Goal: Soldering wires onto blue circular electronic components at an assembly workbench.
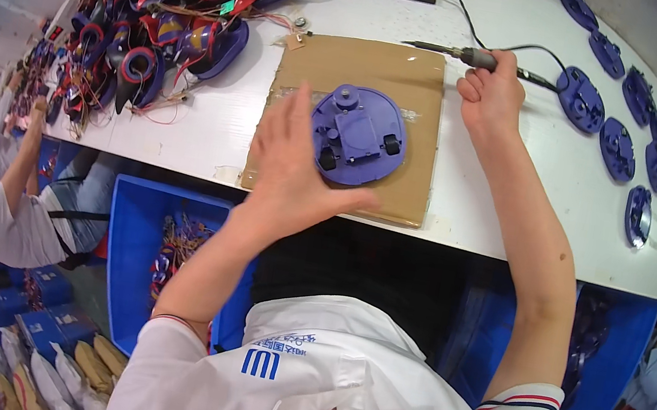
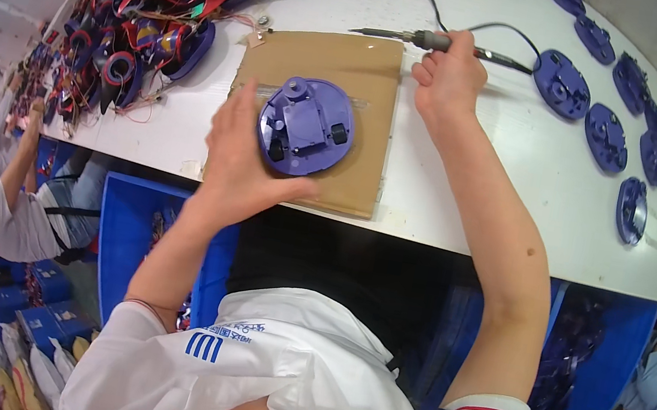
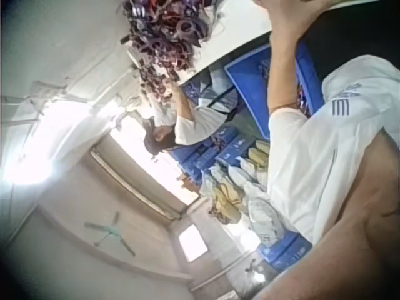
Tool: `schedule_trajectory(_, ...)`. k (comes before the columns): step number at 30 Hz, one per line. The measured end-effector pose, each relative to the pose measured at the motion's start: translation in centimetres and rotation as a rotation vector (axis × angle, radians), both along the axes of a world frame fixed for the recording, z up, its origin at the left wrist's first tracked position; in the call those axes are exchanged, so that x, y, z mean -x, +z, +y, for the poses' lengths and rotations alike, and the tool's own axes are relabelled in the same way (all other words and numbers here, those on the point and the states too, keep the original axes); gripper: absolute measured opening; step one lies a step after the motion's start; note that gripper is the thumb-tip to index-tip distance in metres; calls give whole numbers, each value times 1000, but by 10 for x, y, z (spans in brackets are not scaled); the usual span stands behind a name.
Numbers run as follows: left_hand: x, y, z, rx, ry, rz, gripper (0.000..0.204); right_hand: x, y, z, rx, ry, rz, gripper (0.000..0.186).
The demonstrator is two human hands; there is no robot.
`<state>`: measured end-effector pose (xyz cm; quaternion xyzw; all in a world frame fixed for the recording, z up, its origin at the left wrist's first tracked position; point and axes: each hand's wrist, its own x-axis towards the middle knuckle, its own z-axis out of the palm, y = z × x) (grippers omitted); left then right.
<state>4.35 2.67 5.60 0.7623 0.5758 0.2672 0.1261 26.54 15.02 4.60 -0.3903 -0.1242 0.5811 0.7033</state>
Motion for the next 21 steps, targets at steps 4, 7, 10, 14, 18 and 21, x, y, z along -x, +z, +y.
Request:
schedule_trajectory(4, -3, -6, 6, 15, 71, -69, 99, -8, -5, -7, -25, -7, 14, 11)
schedule_trajectory(7, 4, -4, 19, 13, 14, -143, 96, -20, -9, -6, -35, -12, 46, 10)
schedule_trajectory(10, 25, 10, 25, -11, -137, -83, 93, -23, -15, -2, -30, -2, 35, 11)
schedule_trajectory(14, 43, -3, 17, -29, -48, 15, 89, -44, -33, 11, 4, 119, 63, 14)
schedule_trajectory(18, 133, -12, -15, -333, 360, -431, 39, 24, -8, -14, 109, 161, 24, 19)
schedule_trajectory(21, 252, -49, -81, -253, 960, -833, 24, 54, 8, -29, 200, 288, 56, 19)
